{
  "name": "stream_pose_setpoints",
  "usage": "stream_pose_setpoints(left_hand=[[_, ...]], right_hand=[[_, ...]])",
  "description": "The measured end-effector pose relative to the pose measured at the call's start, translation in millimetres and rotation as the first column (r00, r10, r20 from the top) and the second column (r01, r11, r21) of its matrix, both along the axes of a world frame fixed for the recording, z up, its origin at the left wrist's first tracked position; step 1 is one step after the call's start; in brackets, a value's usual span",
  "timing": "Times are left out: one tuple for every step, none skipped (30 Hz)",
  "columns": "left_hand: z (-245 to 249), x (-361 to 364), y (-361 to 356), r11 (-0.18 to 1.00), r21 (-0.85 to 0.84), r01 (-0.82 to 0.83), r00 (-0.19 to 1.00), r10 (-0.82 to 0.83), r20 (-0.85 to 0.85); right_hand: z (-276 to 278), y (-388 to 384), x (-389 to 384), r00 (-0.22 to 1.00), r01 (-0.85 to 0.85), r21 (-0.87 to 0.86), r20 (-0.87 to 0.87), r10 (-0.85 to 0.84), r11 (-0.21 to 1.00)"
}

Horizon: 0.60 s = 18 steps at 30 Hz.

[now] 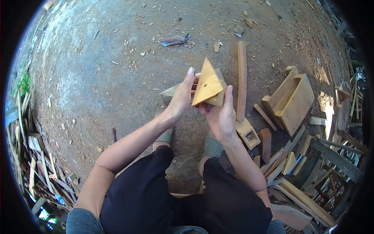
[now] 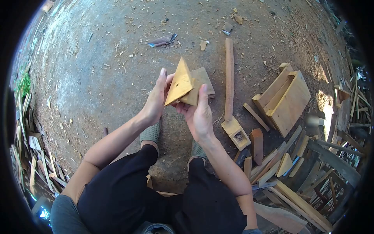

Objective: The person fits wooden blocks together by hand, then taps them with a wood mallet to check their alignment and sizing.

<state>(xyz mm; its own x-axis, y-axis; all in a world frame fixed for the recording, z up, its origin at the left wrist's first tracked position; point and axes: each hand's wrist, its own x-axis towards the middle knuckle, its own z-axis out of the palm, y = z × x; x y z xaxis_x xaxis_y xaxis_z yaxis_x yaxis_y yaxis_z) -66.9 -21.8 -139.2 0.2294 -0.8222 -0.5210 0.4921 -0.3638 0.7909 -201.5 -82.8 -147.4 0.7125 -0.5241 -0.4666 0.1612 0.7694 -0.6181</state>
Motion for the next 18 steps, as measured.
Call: stream_pose_setpoints(left_hand=[[4,0,-2,1.000,0.003,-0.003,1.000,0.003,0.002],[7,0,-5,0.998,0.030,-0.055,0.995,0.057,-0.079],[7,-1,-7,0.993,0.061,-0.103,0.981,0.112,-0.159],[2,-3,-9,0.993,0.062,-0.103,0.981,0.111,-0.158],[-8,-6,-10,0.994,-0.046,-0.098,0.990,0.102,0.094],[-9,-8,-11,0.987,-0.148,-0.063,0.934,0.111,0.340],[-9,-8,-10,0.988,-0.146,-0.059,0.935,0.106,0.339],[-7,-9,-9,0.979,-0.202,-0.025,0.900,0.110,0.421],[-5,-11,-9,0.967,-0.255,0.012,0.858,0.121,0.498],[-5,-12,-7,0.967,-0.254,0.014,0.860,0.118,0.496],[-5,-14,-6,0.943,-0.330,0.043,0.747,0.189,0.637],[-5,-15,-6,0.914,-0.397,0.086,0.608,0.267,0.747],[-7,-17,-5,0.914,-0.397,0.090,0.611,0.264,0.746],[-10,-19,-4,0.921,-0.388,0.039,0.648,0.273,0.711],[-11,-20,-5,0.926,-0.377,-0.012,0.683,0.283,0.674],[-12,-20,-5,0.926,-0.377,-0.010,0.684,0.281,0.674],[-12,-17,-5,0.954,-0.291,-0.068,0.828,0.217,0.518],[-11,-15,-5,0.976,-0.192,-0.105,0.930,0.164,0.329]], right_hand=[[1,3,2,1.000,-0.003,0.003,0.002,0.003,1.000],[2,6,3,0.999,0.023,-0.003,-0.038,-0.023,1.000],[3,7,4,0.996,0.050,-0.010,-0.080,-0.051,0.999],[0,6,2,0.996,0.050,-0.009,-0.079,-0.051,0.999],[-5,3,-2,0.997,0.036,-0.019,-0.072,-0.037,0.999],[-6,1,-3,0.997,0.023,-0.028,-0.067,-0.025,0.999],[-5,-1,-3,0.997,0.027,-0.026,-0.068,-0.028,0.999],[-2,-2,-3,0.994,0.038,-0.068,-0.100,-0.045,0.997],[4,-5,-2,0.990,0.046,-0.110,-0.131,-0.060,0.993],[12,-6,1,0.980,0.077,-0.114,-0.173,-0.096,0.990],[17,-9,1,0.979,0.080,-0.114,-0.176,-0.099,0.990],[19,-12,-1,0.984,0.044,-0.110,-0.167,-0.062,0.993],[20,-14,-2,0.987,0.010,-0.106,-0.157,-0.027,0.994],[20,-13,-1,0.987,0.014,-0.107,-0.159,-0.031,0.994],[20,-12,0,0.981,0.026,-0.067,-0.192,-0.039,0.997],[19,-12,1,0.974,0.038,-0.028,-0.223,-0.043,0.999],[13,-12,-1,0.974,0.040,-0.027,-0.223,-0.045,0.999],[6,-13,-4,0.975,-0.010,-0.049,-0.221,-0.001,0.999]])
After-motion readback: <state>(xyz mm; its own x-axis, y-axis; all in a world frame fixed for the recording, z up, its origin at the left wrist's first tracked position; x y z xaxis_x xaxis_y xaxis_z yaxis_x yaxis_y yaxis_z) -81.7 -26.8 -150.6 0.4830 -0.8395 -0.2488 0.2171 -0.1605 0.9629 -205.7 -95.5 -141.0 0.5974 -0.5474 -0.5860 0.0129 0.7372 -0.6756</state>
